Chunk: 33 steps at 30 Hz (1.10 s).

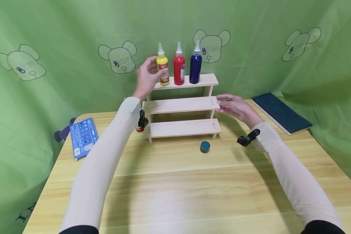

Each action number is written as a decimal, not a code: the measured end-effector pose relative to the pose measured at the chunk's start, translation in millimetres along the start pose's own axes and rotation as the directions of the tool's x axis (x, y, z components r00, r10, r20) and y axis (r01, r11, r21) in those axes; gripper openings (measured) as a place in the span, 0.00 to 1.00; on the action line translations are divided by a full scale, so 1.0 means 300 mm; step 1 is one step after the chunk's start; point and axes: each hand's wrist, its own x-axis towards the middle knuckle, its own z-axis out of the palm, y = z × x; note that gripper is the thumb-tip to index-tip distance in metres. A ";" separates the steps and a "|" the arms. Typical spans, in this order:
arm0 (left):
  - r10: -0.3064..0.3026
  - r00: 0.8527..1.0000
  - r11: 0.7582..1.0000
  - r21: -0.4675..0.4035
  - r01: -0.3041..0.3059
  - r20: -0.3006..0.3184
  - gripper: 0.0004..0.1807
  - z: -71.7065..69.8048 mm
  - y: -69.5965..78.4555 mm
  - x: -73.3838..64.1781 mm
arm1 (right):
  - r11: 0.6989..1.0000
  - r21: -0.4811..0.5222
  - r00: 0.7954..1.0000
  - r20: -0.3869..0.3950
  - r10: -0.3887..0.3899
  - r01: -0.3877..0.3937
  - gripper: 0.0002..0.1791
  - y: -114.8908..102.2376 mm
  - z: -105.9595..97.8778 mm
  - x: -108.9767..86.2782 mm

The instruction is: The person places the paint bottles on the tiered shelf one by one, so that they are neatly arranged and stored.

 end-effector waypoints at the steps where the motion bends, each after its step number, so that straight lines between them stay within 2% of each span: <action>1: 0.000 1.000 1.000 0.000 0.000 0.008 0.31 0.002 0.001 0.001 | 1.000 -0.002 1.000 -0.004 0.001 -0.001 0.26 0.001 -0.002 0.000; 13: -0.033 0.998 0.999 0.037 0.031 0.047 0.32 0.005 0.009 -0.002 | 1.000 0.016 1.000 -0.008 -0.006 0.006 0.24 0.004 -0.002 -0.001; 18: -0.060 0.996 0.994 0.092 0.053 0.070 0.36 -0.003 0.016 -0.014 | 1.000 0.014 1.000 -0.009 -0.005 0.005 0.23 0.005 -0.003 0.003; 21: -0.077 0.994 0.993 0.100 0.069 0.074 0.38 -0.021 0.015 -0.025 | 1.000 0.012 1.000 -0.008 -0.005 0.005 0.25 0.005 0.000 0.007; 25: -0.069 0.995 0.994 0.089 0.063 0.070 0.37 -0.055 0.014 -0.041 | 1.000 0.014 1.000 -0.002 -0.005 0.005 0.27 0.005 0.004 0.007; 33: -0.069 0.994 0.990 0.132 0.058 0.079 0.34 -0.154 0.007 -0.076 | 1.000 0.002 1.000 0.011 -0.004 0.004 0.30 0.001 0.009 -0.001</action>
